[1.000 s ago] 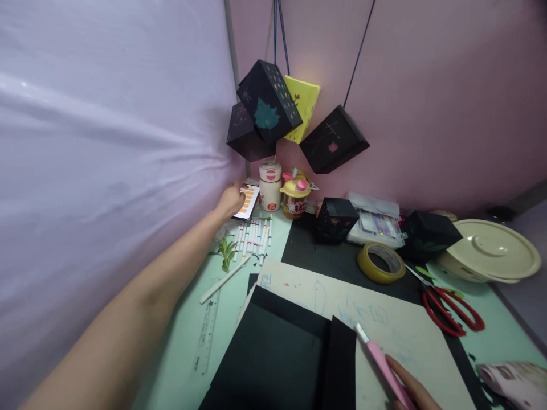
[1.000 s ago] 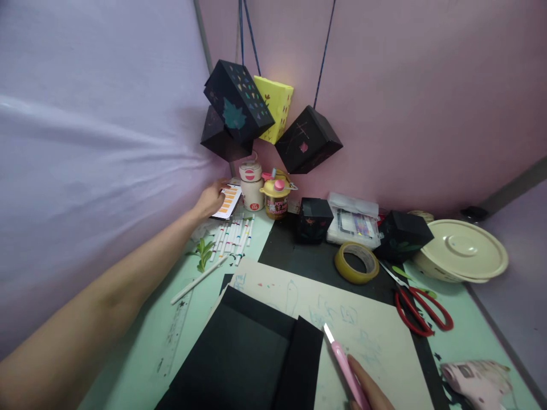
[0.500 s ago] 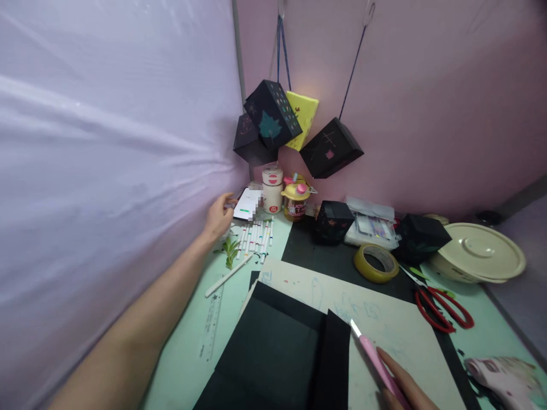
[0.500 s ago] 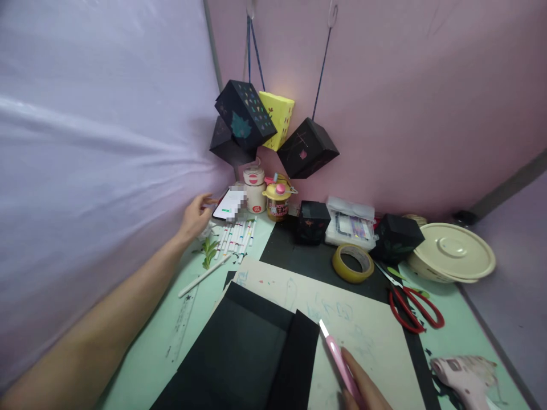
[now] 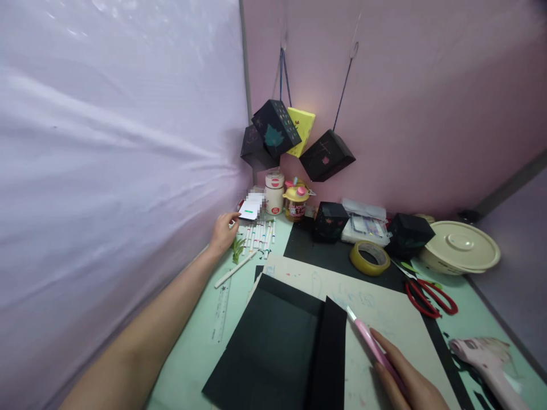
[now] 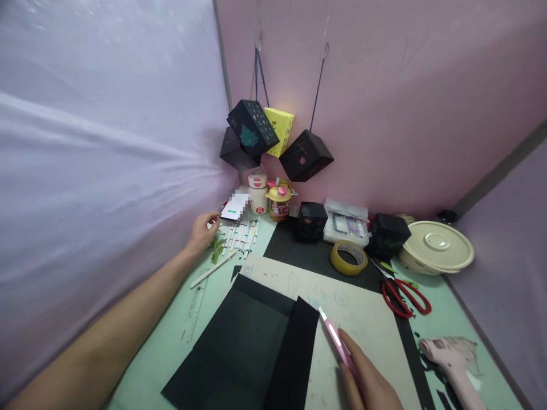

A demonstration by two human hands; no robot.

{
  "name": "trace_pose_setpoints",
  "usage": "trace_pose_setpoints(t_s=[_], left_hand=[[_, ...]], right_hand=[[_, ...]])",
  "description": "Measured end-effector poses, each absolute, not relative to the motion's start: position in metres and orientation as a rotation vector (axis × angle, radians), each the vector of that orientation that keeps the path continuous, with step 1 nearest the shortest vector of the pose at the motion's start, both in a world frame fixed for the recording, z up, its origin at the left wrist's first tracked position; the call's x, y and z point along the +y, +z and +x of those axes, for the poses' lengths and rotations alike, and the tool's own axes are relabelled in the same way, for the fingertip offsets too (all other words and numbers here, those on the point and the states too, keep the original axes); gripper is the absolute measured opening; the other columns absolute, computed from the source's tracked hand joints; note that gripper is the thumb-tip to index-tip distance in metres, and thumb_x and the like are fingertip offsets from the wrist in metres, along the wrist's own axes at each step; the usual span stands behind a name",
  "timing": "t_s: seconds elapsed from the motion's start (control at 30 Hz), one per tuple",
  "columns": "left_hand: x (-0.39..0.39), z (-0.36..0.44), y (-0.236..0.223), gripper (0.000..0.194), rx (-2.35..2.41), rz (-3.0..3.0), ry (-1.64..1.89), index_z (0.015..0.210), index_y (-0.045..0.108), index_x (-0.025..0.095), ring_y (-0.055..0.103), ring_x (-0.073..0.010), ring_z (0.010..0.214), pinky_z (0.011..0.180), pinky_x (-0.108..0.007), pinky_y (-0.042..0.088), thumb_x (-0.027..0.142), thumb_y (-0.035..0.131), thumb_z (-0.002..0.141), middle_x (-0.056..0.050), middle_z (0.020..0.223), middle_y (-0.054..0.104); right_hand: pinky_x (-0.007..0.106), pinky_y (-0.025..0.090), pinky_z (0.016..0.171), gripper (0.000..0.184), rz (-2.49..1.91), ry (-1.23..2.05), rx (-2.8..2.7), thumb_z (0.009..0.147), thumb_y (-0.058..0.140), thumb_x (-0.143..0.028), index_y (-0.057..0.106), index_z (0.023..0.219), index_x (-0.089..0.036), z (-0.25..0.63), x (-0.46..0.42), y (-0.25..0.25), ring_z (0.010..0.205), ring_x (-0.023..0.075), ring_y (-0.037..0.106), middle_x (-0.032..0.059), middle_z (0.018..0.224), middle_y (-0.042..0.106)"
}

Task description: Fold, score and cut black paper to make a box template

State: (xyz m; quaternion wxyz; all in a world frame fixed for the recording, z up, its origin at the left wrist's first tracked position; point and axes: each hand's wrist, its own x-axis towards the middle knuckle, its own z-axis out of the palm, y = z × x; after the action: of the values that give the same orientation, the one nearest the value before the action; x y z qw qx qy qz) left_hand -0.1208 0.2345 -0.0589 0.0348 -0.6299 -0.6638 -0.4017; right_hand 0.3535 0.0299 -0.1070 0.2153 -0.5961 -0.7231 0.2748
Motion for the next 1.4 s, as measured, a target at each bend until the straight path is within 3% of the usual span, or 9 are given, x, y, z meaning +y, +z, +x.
trace_pose_setpoints(t_s=[0.23, 0.47, 0.77, 0.97, 1.4], left_hand=[[0.235, -0.127, -0.073, 0.026, -2.047, -1.869, -1.249, 0.102, 0.067, 0.020, 0.059, -0.0236, 0.084, 0.084, -0.037, 0.047, 0.032, 0.052, 0.084, -0.006, 0.083, 0.064], [0.231, -0.128, -0.076, 0.028, -2.025, -1.871, -1.253, 0.103, 0.066, 0.020, 0.061, -0.0239, 0.089, 0.087, -0.037, 0.048, 0.025, 0.047, 0.084, -0.007, 0.089, 0.066], [0.245, -0.120, -0.060, 0.061, -1.961, -1.990, -1.202, 0.137, 0.046, 0.018, 0.053, -0.0258, 0.119, 0.101, -0.042, 0.041, 0.010, 0.040, 0.077, -0.009, 0.123, 0.066], [0.266, -0.119, -0.059, 0.066, -1.987, -2.082, -1.030, 0.143, 0.042, 0.022, 0.046, -0.0298, 0.128, 0.105, -0.049, 0.031, 0.012, 0.041, 0.078, -0.008, 0.128, 0.065], [0.272, -0.118, -0.064, 0.067, -2.020, -2.094, -0.929, 0.144, 0.042, 0.017, 0.043, -0.0295, 0.130, 0.107, -0.047, 0.027, 0.012, 0.041, 0.077, -0.011, 0.131, 0.062]], right_hand=[[0.031, 0.049, 0.102, 0.052, -1.665, 0.754, -2.000, 0.093, 0.047, -0.041, 0.053, 0.140, -0.020, 0.351, 0.030, -0.104, 0.126, 0.0240, 0.058, 0.0081, 0.138, 0.060], [0.033, 0.050, 0.101, 0.050, -1.653, 0.713, -1.941, 0.091, 0.048, -0.040, 0.057, 0.136, -0.018, 0.344, 0.029, -0.098, 0.122, 0.0247, 0.061, 0.0101, 0.134, 0.063], [0.030, 0.051, 0.099, 0.050, -1.649, 0.679, -1.926, 0.090, 0.049, -0.039, 0.059, 0.134, -0.018, 0.341, 0.029, -0.094, 0.120, 0.0239, 0.063, 0.0095, 0.132, 0.065], [0.028, 0.052, 0.097, 0.052, -1.685, 0.685, -1.936, 0.090, 0.048, -0.044, 0.060, 0.133, -0.018, 0.343, 0.031, -0.095, 0.121, 0.0242, 0.062, 0.0089, 0.132, 0.065], [0.029, 0.053, 0.097, 0.053, -1.654, 0.651, -1.978, 0.091, 0.046, -0.046, 0.058, 0.135, -0.019, 0.350, 0.031, -0.107, 0.122, 0.0246, 0.061, 0.0080, 0.134, 0.063]])
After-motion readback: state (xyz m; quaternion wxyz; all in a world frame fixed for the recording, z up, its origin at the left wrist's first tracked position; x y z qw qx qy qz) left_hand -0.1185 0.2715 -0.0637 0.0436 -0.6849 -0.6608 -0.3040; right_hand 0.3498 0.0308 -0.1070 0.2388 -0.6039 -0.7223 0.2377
